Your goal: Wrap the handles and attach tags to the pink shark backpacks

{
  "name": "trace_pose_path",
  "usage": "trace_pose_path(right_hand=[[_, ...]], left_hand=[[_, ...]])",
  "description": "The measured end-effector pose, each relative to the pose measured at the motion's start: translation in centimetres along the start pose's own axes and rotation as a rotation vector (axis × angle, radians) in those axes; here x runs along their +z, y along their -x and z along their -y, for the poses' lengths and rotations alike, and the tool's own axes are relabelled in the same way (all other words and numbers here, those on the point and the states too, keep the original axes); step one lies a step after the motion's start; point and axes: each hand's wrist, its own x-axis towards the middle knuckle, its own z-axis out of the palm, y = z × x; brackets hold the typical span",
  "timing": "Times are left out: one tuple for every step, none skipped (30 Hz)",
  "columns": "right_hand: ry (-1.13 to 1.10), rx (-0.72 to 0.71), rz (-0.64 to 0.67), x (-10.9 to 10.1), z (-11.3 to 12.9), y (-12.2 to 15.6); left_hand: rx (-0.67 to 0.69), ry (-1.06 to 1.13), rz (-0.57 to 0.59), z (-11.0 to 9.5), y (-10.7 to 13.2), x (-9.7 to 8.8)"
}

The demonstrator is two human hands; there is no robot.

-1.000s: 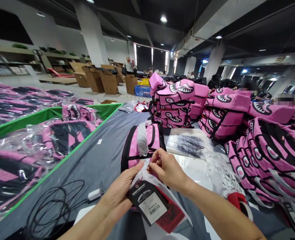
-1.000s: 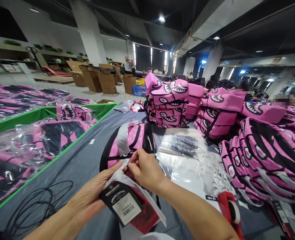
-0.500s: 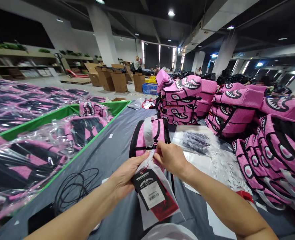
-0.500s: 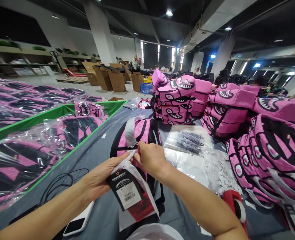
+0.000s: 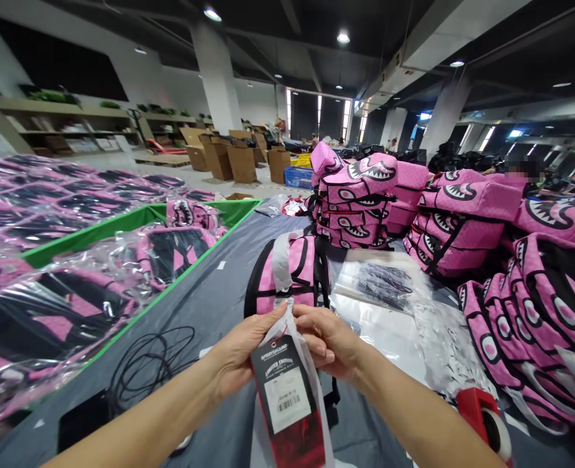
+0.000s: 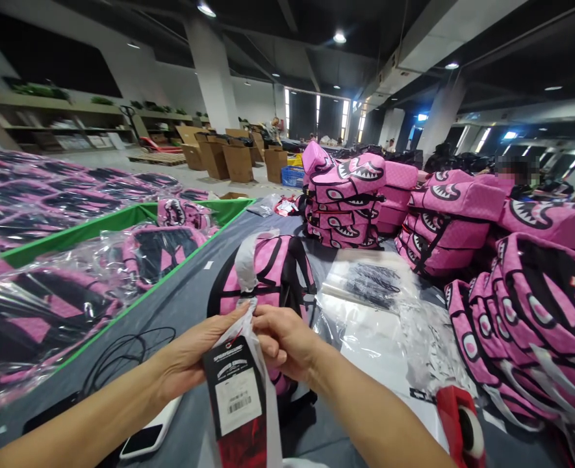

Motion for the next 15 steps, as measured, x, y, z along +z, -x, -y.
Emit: trace_pose_path(right_hand=[[0.069,0.001,-0.011,0.0,0.0,0.0],[0.160,0.009,-0.026,-0.1,0.0,0.1],[0.272,0.024,-0.035,-0.3,0.0,0.2],[0.401,0.026,-0.050,-0.5,0.0,0.4],[0.551,0.000,-0.085,-0.8,0.0,0.7],[0.715,-0.068,-0.154,-1.2,0.0,1.0],[0.883,-0.177,-0.251,-1.5,0.0,1.4],[1.033,-0.312,-0.362,-1.9,0.1,1.8],[1.145,-0.442,-0.462,-2.3,0.1,2.2],[1.207,-0.534,-0.529,-2.8,0.2,2.7],[1.219,-0.572,-0.547,-3.2,0.1,3.1],[1.195,-0.564,-0.526,-3.7,-0.1,3.4],[1.161,-0.531,-0.483,-4.2,-0.4,3.7],[1.136,-0.498,-0.443,-4.7,-0.9,3.9],[1.127,-0.473,-0.410,-5.1,-1.5,4.0]], left_hand=[[0.010,-0.014,0.005,0.1,0.1,0.1],[0.018,-0.031,0.011,0.2,0.2,0.2],[0.024,-0.048,0.016,0.4,0.3,0.4],[0.032,-0.059,0.013,0.6,0.4,0.7],[0.045,-0.065,0.002,0.7,0.4,1.1],[0.070,-0.070,-0.017,0.9,0.5,1.4],[0.113,-0.075,-0.045,1.0,0.4,1.8],[0.176,-0.084,-0.086,1.1,0.3,2.0],[0.257,-0.104,-0.132,1.2,0.2,2.1],[0.347,-0.143,-0.176,1.2,0.0,2.1],[0.442,-0.211,-0.221,1.2,-0.2,1.9],[0.545,-0.323,-0.277,1.2,-0.5,1.6],[0.659,-0.500,-0.346,1.3,-0.6,1.2],[0.771,-0.717,-0.425,1.4,-0.8,0.8],[0.859,-0.933,-0.496,1.6,-0.8,0.4]])
